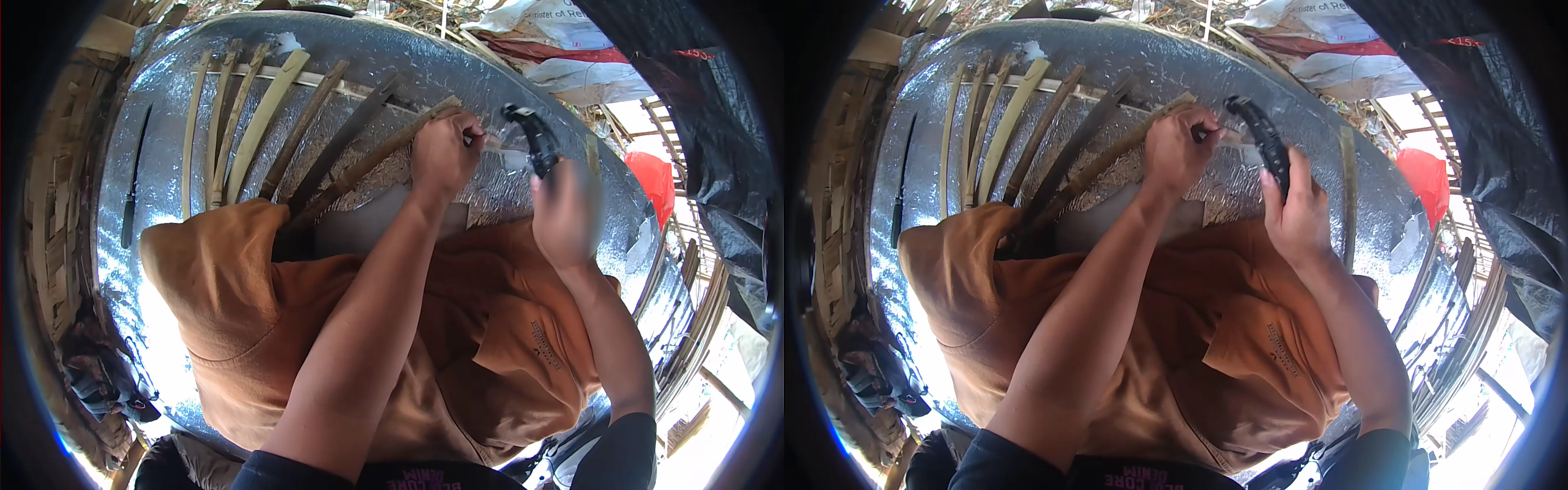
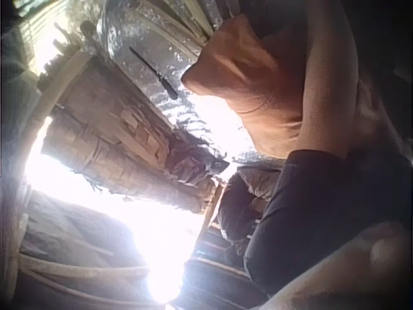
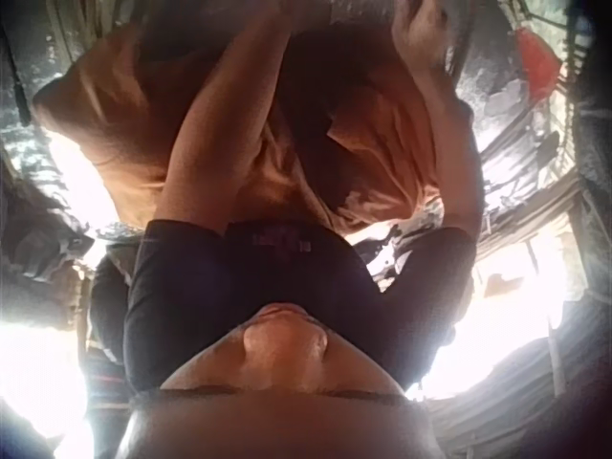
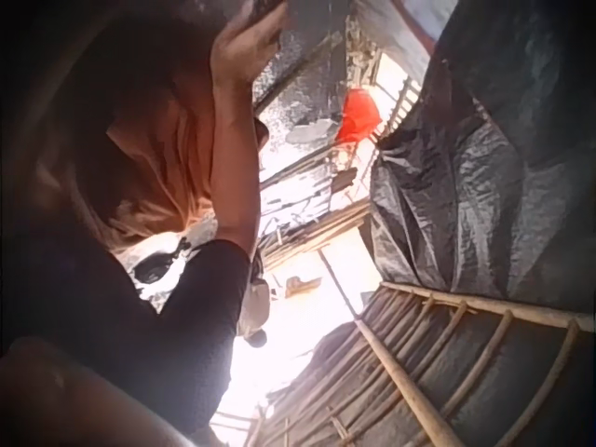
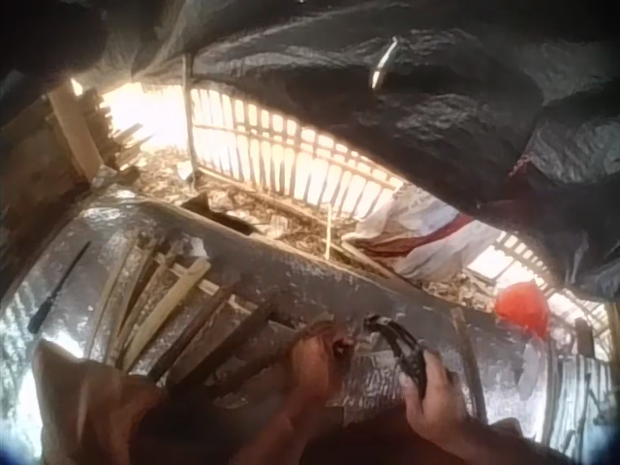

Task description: The person uses a handheld tool to punch holes into a bamboo strip, repeating the action along the length of several strips on a table.

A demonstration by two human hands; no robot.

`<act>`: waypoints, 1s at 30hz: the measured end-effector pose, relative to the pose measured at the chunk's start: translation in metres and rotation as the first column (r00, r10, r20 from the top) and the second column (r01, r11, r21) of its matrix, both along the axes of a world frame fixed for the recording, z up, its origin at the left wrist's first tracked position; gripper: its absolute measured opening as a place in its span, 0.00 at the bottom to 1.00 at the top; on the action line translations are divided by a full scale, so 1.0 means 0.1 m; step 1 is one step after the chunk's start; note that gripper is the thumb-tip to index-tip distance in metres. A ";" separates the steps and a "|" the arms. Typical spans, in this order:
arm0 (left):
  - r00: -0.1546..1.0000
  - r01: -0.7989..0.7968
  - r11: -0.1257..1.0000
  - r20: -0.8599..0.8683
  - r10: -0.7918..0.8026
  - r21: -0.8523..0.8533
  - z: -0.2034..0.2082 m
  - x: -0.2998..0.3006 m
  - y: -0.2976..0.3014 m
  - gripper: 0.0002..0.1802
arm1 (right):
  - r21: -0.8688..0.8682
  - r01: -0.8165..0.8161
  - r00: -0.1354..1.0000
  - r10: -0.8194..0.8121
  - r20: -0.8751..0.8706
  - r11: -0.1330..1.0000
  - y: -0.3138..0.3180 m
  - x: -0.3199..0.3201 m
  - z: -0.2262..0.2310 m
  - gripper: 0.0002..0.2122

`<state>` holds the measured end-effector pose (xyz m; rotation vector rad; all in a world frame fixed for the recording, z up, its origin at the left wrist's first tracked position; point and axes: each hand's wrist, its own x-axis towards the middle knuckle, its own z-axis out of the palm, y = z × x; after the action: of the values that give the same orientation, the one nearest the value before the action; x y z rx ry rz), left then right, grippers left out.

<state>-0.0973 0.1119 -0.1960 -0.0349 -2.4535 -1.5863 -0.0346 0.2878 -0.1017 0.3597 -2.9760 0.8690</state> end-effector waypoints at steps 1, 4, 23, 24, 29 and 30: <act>1.000 0.000 1.000 0.010 -0.001 0.001 -0.02 0.05 0.00 0.07 | -0.002 0.048 0.998 -0.047 0.051 0.999 -0.01 0.02 -0.02 0.17; 1.000 0.013 0.999 0.012 -0.013 0.036 0.01 0.00 -0.01 0.07 | 0.126 -0.005 0.997 -0.006 0.083 0.992 0.06 -0.06 -0.06 0.17; 1.000 -0.008 1.000 0.025 0.007 0.007 0.04 0.00 -0.02 0.06 | -0.015 -0.024 0.999 0.024 0.028 1.000 -0.01 -0.03 0.00 0.15; 0.999 0.005 1.000 0.037 -0.006 0.022 0.03 0.02 -0.02 0.06 | -0.015 -0.025 0.999 0.026 0.037 1.000 -0.04 -0.01 0.01 0.15; 0.998 0.009 1.000 0.068 -0.009 0.000 0.07 0.04 -0.01 0.06 | 0.045 -0.053 0.997 0.051 0.062 0.998 0.04 -0.06 -0.04 0.15; 0.998 -0.002 1.000 0.061 0.004 -0.028 0.07 0.05 -0.02 0.06 | 0.054 -0.094 0.994 0.091 0.058 0.994 0.03 -0.04 -0.03 0.15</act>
<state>-0.0925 0.1103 -0.1890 0.0126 -2.5203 -1.5747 -0.0389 0.2908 -0.1052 0.4871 -3.0618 0.8170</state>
